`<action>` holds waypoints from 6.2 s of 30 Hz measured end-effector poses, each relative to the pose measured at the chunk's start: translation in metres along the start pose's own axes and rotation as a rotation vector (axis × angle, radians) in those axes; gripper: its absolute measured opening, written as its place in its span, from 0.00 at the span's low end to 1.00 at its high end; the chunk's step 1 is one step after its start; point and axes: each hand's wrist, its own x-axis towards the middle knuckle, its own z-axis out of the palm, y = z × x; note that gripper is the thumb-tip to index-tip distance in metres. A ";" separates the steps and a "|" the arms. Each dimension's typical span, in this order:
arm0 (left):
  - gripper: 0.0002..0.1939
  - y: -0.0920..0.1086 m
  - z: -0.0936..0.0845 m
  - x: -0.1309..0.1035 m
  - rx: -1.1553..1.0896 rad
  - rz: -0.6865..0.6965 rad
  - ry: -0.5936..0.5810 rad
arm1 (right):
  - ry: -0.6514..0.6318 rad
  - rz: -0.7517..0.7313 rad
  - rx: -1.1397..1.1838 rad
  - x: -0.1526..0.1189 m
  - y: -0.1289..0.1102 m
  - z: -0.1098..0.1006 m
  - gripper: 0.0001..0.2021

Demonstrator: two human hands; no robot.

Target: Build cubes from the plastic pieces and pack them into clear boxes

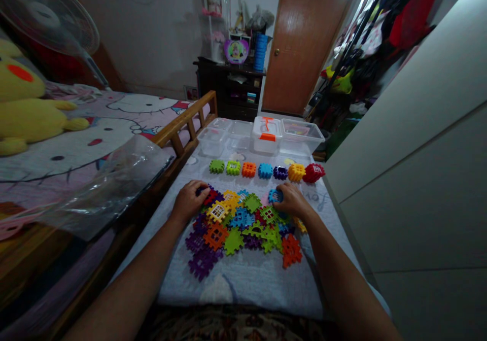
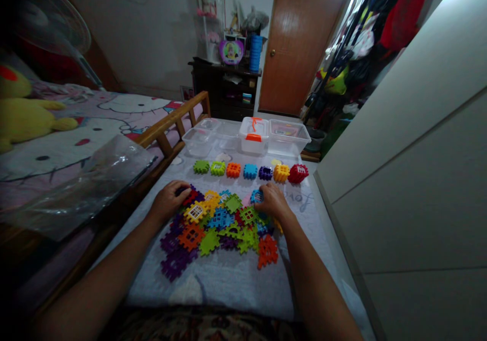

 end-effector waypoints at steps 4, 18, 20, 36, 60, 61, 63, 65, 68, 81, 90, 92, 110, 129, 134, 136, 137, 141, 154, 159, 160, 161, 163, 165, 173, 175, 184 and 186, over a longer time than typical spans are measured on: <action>0.15 0.002 -0.001 0.000 0.003 -0.005 -0.009 | 0.103 -0.019 0.053 0.012 0.004 -0.011 0.22; 0.14 0.001 -0.001 -0.001 -0.019 -0.004 -0.007 | -0.005 0.003 -0.040 0.102 -0.001 -0.036 0.28; 0.15 0.002 -0.001 -0.001 -0.016 -0.004 -0.010 | -0.040 0.014 -0.056 0.107 -0.002 -0.036 0.29; 0.14 -0.002 0.001 0.000 -0.027 -0.008 -0.001 | -0.071 -0.043 -0.091 0.114 -0.002 -0.033 0.25; 0.17 -0.002 0.000 -0.001 -0.018 -0.002 -0.015 | 0.034 -0.139 0.279 -0.024 -0.012 -0.012 0.18; 0.18 -0.002 -0.001 -0.001 -0.016 -0.004 -0.014 | 0.024 -0.155 0.269 -0.024 -0.022 -0.011 0.19; 0.18 -0.002 -0.001 -0.001 -0.018 -0.013 -0.009 | 0.008 -0.165 0.237 -0.020 -0.040 -0.010 0.20; 0.18 -0.002 -0.002 -0.002 -0.023 -0.020 -0.007 | -0.001 -0.147 0.194 -0.014 -0.055 -0.007 0.22; 0.18 -0.002 -0.002 -0.002 -0.030 -0.017 -0.014 | -0.008 -0.120 0.145 -0.007 -0.068 -0.001 0.25; 0.17 0.003 -0.004 -0.001 -0.024 -0.024 -0.010 | 0.035 -0.048 0.426 -0.005 -0.058 0.005 0.07; 0.15 0.005 -0.004 -0.001 -0.021 -0.028 -0.012 | -0.002 -0.090 0.627 -0.012 -0.045 0.003 0.10; 0.15 0.004 -0.004 -0.001 -0.026 -0.022 -0.002 | 0.014 -0.116 0.652 -0.014 -0.040 0.005 0.11; 0.12 0.027 -0.011 0.001 0.014 0.047 -0.051 | 0.510 0.031 0.407 -0.006 -0.010 0.015 0.06; 0.19 0.147 0.054 0.016 0.238 0.411 -0.655 | 0.405 0.161 0.578 -0.010 0.015 0.014 0.13; 0.19 0.159 0.062 0.022 0.362 0.363 -0.726 | 0.412 0.225 0.599 -0.008 0.021 0.026 0.13; 0.23 0.162 0.061 0.024 0.385 0.331 -0.760 | 0.406 0.235 0.612 -0.007 0.023 0.029 0.13; 0.26 0.164 0.060 0.025 0.396 0.315 -0.780 | 0.404 0.240 0.623 -0.006 0.024 0.030 0.13; 0.33 0.169 0.056 0.030 0.474 0.292 -0.856 | 0.379 0.257 0.684 -0.004 0.030 0.030 0.13; 0.31 0.170 0.063 0.040 0.449 0.239 -0.743 | 0.382 0.359 0.897 -0.006 0.041 0.029 0.13; 0.29 0.178 0.076 0.049 0.461 0.147 -0.592 | 0.378 0.383 0.981 -0.005 0.042 0.028 0.13; 0.28 0.179 0.080 0.049 0.475 0.143 -0.575 | 0.376 0.387 0.991 -0.005 0.043 0.029 0.13; 0.28 0.180 0.083 0.049 0.489 0.144 -0.566 | 0.375 0.391 0.998 -0.005 0.043 0.029 0.13; 0.28 0.179 0.089 0.048 0.512 0.152 -0.574 | 0.372 0.393 1.010 -0.005 0.042 0.029 0.12; 0.29 0.176 0.093 0.048 0.527 0.164 -0.598 | 0.367 0.398 1.027 -0.005 0.041 0.028 0.12; 0.29 0.179 0.099 0.050 0.551 0.202 -0.615 | 0.401 0.466 1.265 -0.009 0.040 0.018 0.13; 0.28 0.183 0.098 0.050 0.559 0.192 -0.608 | 0.453 0.498 1.301 -0.008 0.039 0.017 0.13; 0.29 0.188 0.095 0.049 0.597 0.222 -0.581 | 0.563 0.546 1.507 -0.003 0.019 0.025 0.13; 0.28 0.187 0.092 0.048 0.581 0.252 -0.564 | 0.556 0.534 1.543 -0.004 0.019 0.025 0.12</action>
